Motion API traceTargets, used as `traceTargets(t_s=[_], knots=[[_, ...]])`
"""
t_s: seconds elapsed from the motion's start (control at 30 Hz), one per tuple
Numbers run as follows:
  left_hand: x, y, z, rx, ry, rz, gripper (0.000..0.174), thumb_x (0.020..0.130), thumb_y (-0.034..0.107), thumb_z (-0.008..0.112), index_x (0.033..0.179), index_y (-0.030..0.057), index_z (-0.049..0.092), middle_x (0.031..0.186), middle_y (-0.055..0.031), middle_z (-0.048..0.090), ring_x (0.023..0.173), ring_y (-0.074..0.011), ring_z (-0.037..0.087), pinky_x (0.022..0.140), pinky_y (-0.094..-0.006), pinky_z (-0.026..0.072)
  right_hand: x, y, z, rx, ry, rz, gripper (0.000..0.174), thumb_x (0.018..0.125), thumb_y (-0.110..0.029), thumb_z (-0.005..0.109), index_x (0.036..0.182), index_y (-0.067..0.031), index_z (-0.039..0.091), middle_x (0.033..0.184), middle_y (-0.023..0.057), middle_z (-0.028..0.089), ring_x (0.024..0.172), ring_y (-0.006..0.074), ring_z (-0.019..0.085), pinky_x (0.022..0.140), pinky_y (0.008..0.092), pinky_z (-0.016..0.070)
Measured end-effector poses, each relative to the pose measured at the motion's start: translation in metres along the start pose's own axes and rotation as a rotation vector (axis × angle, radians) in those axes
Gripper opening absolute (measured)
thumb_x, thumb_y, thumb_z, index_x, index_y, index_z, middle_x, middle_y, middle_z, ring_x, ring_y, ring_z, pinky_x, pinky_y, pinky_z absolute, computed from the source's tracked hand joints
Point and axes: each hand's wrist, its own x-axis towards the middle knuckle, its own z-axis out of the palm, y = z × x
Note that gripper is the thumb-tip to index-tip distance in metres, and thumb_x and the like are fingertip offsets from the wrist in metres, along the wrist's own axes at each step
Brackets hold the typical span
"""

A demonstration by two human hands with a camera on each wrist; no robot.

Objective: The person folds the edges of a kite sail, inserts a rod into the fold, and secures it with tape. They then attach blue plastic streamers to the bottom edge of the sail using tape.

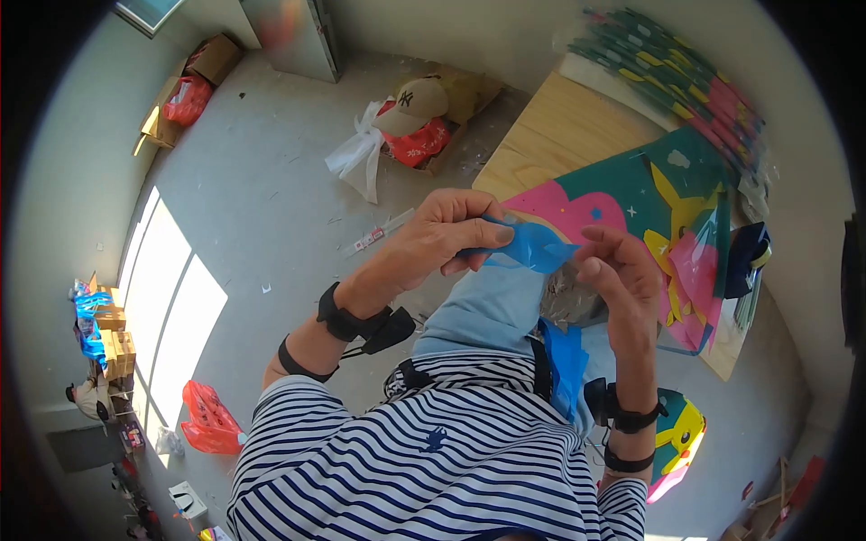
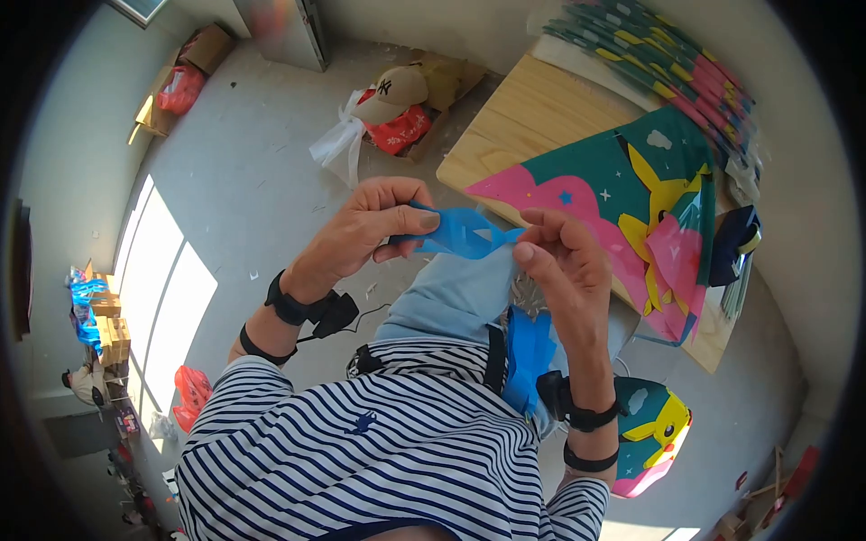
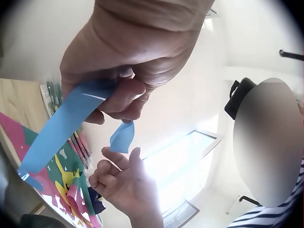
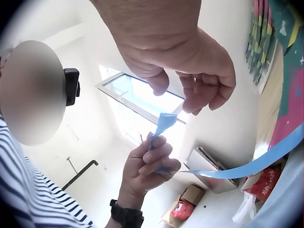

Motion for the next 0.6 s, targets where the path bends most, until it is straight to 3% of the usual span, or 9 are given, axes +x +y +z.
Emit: traceTargets(t_s=[0.03, 0.1, 0.13, 0.2, 0.4, 0.53, 0.6], knots=[[-0.003, 0.003, 0.000, 0.000, 0.002, 0.000, 0.017, 0.092, 0.020, 0.066, 0.087, 0.0037, 0.063, 0.064, 0.0003, 0.057, 0.048, 0.0003, 0.044, 0.040, -0.0155, 0.0268, 0.000, -0.006, 0.004, 0.005, -0.007, -0.001, 0.029, 0.084, -0.016, 0.075, 0.107, -0.0006, 0.067, 0.091, 0.0067, 0.064, 0.078, 0.0120, 0.059, 0.069, 0.0259, 0.0481], [-0.006, 0.005, 0.000, 0.001, 0.005, 0.002, 0.018, 0.092, 0.021, 0.066, 0.087, 0.0040, 0.064, 0.065, 0.0005, 0.057, 0.048, 0.0005, 0.044, 0.040, -0.0155, 0.0262, 0.002, -0.018, 0.016, -0.511, -0.147, -0.418, 0.043, 0.067, -0.005, 0.080, 0.109, -0.0051, 0.067, 0.099, 0.0094, 0.059, 0.085, 0.0188, 0.057, 0.071, 0.0317, 0.0478], [-0.007, 0.005, 0.001, 0.005, -0.001, 0.013, 0.017, 0.092, 0.021, 0.066, 0.087, 0.0044, 0.064, 0.065, 0.0009, 0.057, 0.048, 0.0006, 0.044, 0.040, -0.0155, 0.0259, 0.003, -0.016, 0.022, -0.510, -0.148, -0.421, 0.043, 0.067, -0.005, 0.080, 0.109, -0.0051, 0.067, 0.099, 0.0094, 0.059, 0.085, 0.0188, 0.057, 0.071, 0.0317, 0.0478], [-0.009, 0.007, 0.001, 0.010, -0.004, 0.028, 0.017, 0.093, 0.021, 0.065, 0.087, 0.0049, 0.064, 0.065, 0.0013, 0.057, 0.049, 0.0007, 0.044, 0.040, -0.0156, 0.0255, 0.005, -0.009, 0.033, -0.719, -0.125, -0.621, 0.053, 0.057, 0.000, 0.080, 0.108, -0.0072, 0.067, 0.099, 0.0123, 0.055, 0.085, 0.0252, 0.056, 0.070, 0.0356, 0.0465], [-0.018, 0.014, -0.002, 0.083, 0.071, -0.012, 0.018, 0.093, 0.023, 0.064, 0.086, 0.0062, 0.064, 0.065, 0.0016, 0.057, 0.048, 0.0009, 0.042, 0.040, -0.0158, 0.0247, 0.008, -0.010, 0.046, -0.745, 0.034, -0.770, 0.045, 0.058, 0.005, 0.076, 0.101, -0.0048, 0.068, 0.096, 0.0117, 0.055, 0.080, 0.0267, 0.056, 0.069, 0.0347, 0.0461], [-0.019, 0.015, -0.004, 0.041, 0.021, -0.029, 0.018, 0.091, 0.020, 0.069, 0.085, 0.0044, 0.063, 0.065, 0.0014, 0.057, 0.047, 0.0006, 0.042, 0.040, -0.0155, 0.0257, 0.011, 0.000, 0.042, -0.762, -0.014, -0.761, 0.033, 0.065, 0.006, 0.074, 0.096, -0.0039, 0.069, 0.091, 0.0103, 0.057, 0.079, 0.0231, 0.056, 0.068, 0.0336, 0.0458], [-0.021, 0.015, -0.008, 0.019, -0.005, -0.035, 0.018, 0.090, 0.019, 0.070, 0.085, 0.0037, 0.063, 0.064, 0.0012, 0.057, 0.047, 0.0003, 0.042, 0.039, -0.0156, 0.0260, 0.013, 0.000, 0.040, -0.216, -0.001, -0.366, 0.017, 0.077, 0.005, 0.070, 0.092, -0.0020, 0.070, 0.084, 0.0079, 0.061, 0.073, 0.0182, 0.056, 0.066, 0.0316, 0.0457]])
